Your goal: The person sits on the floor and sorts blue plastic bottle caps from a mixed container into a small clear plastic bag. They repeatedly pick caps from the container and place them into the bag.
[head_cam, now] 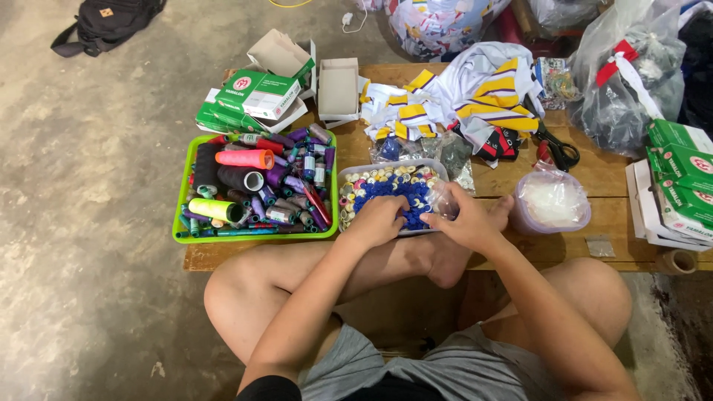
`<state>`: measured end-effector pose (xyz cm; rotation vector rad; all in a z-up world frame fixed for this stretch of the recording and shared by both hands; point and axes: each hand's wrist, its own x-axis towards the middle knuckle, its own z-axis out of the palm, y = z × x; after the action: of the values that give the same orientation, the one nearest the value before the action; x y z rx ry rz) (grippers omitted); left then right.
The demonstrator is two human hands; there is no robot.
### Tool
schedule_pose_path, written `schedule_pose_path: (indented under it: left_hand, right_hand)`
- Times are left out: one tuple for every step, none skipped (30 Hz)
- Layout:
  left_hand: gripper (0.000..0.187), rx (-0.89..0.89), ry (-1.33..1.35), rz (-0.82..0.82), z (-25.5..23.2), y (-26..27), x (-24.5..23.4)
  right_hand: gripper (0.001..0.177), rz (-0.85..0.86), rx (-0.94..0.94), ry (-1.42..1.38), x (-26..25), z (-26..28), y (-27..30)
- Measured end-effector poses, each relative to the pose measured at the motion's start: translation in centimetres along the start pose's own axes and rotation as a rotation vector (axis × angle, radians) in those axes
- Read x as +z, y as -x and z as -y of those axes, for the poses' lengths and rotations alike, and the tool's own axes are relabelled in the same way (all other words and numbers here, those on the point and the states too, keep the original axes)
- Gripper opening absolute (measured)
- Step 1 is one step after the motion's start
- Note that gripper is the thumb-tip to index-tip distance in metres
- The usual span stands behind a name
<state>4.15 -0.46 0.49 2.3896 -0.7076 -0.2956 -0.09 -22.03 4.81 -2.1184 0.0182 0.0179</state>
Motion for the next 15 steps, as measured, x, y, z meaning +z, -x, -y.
schedule_pose_path:
  left_hand:
    - [0.016,-0.002,-0.003,-0.003,-0.3,-0.2,-0.1]
    - [0.018,-0.026,-0.035,-0.025,-0.5,-0.4,-0.2]
    - [0.02,-0.051,-0.067,-0.047,-0.6,-0.6,-0.4]
    - [0.02,-0.053,-0.068,-0.049,-0.7,-0.6,0.2]
    - [0.02,-0.055,-0.125,-0.087,-0.8,-0.6,0.8]
    - [0.021,-0.057,-0.177,-0.12,-1.0,-0.5,1.9]
    - [0.021,-0.058,-0.172,-0.117,-1.4,-0.5,2.0]
    - [0.02,-0.054,-0.176,-0.136,-1.6,-0.6,2.0]
    - [0.02,-0.049,-0.179,-0.154,-2.0,-0.6,1.9]
    - [0.02,-0.041,-0.186,-0.156,-2.2,-0.7,1.8]
    - [0.02,-0.058,-0.204,-0.174,-2.4,-0.8,1.6]
    - [0.019,-0.084,-0.215,-0.19,-2.7,-0.4,1.9]
    - [0.019,-0.086,-0.215,-0.19,-3.6,-0.2,1.9]
    - [0.022,-0.101,-0.209,-0.21,-4.5,-0.1,1.9]
    - [0.025,-0.115,-0.202,-0.23,-5.4,0.0,1.8]
  right_hand:
    - [0.056,0.002,-0.003,-0.002,0.1,-0.1,-0.1]
    - [0.05,0.041,0.02,0.083,0.2,-0.1,-0.2]
    - [0.045,0.08,0.043,0.169,0.4,-0.1,-0.3]
    - [0.045,0.083,0.041,0.168,0.4,-0.2,-0.7]
    - [0.043,0.107,0.019,0.212,0.4,-0.4,-1.0]
    - [0.041,0.133,0.004,0.259,0.2,-0.9,-0.9]
    - [0.041,0.136,0.008,0.261,0.2,-1.0,-0.8]
    - [0.042,0.13,-0.011,0.282,0.2,-1.1,-0.9]
    - [0.042,0.124,-0.03,0.304,0.1,-1.2,-0.9]
    - [0.042,0.115,-0.032,0.301,-0.1,-0.7,-0.8]
    - [0.042,0.115,-0.047,0.289,-0.4,-0.3,-0.7]
    - [0.043,0.127,-0.06,0.28,-0.5,0.0,-0.1]
    - [0.043,0.129,-0.06,0.28,-0.7,0.2,0.1]
    - [0.04,0.099,-0.062,0.247,-0.9,0.4,0.1]
    - [0.038,0.069,-0.064,0.214,-1.0,0.6,0.2]
